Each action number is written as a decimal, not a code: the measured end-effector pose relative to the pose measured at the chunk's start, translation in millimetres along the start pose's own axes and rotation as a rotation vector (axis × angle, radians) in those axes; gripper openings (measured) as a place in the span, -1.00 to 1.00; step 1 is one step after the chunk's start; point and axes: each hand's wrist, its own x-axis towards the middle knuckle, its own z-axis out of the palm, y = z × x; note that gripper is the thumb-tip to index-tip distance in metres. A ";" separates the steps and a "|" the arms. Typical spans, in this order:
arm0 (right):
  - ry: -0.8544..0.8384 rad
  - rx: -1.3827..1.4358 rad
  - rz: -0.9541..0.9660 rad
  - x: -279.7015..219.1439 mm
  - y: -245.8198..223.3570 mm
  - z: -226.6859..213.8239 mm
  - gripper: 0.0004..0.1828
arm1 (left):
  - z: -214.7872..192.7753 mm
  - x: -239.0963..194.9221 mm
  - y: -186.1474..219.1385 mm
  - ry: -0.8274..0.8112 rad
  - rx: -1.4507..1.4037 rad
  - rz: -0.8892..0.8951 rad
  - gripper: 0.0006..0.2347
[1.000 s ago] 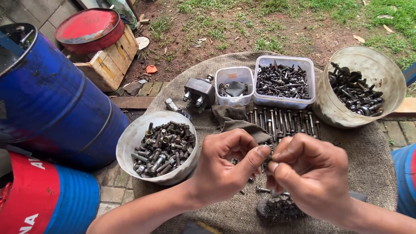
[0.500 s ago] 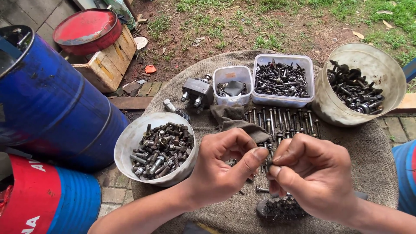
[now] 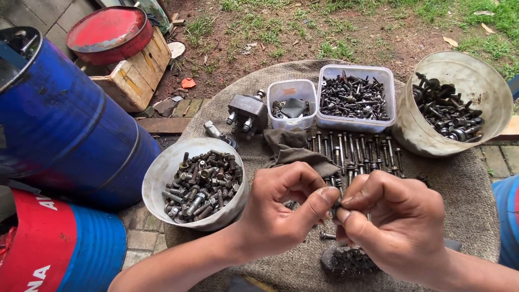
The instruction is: The person scrubs a small metal fastener with a wire brush, then wipes it with a cloth. The person repeats this process with another fastener, scrubbing and wiping each one individually.
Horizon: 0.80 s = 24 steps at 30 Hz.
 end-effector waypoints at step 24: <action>-0.042 0.168 0.107 1.3 -1.1 1.9 -0.75 | 0.2 0.1 -1.4 0.001 -0.079 -0.060 -0.85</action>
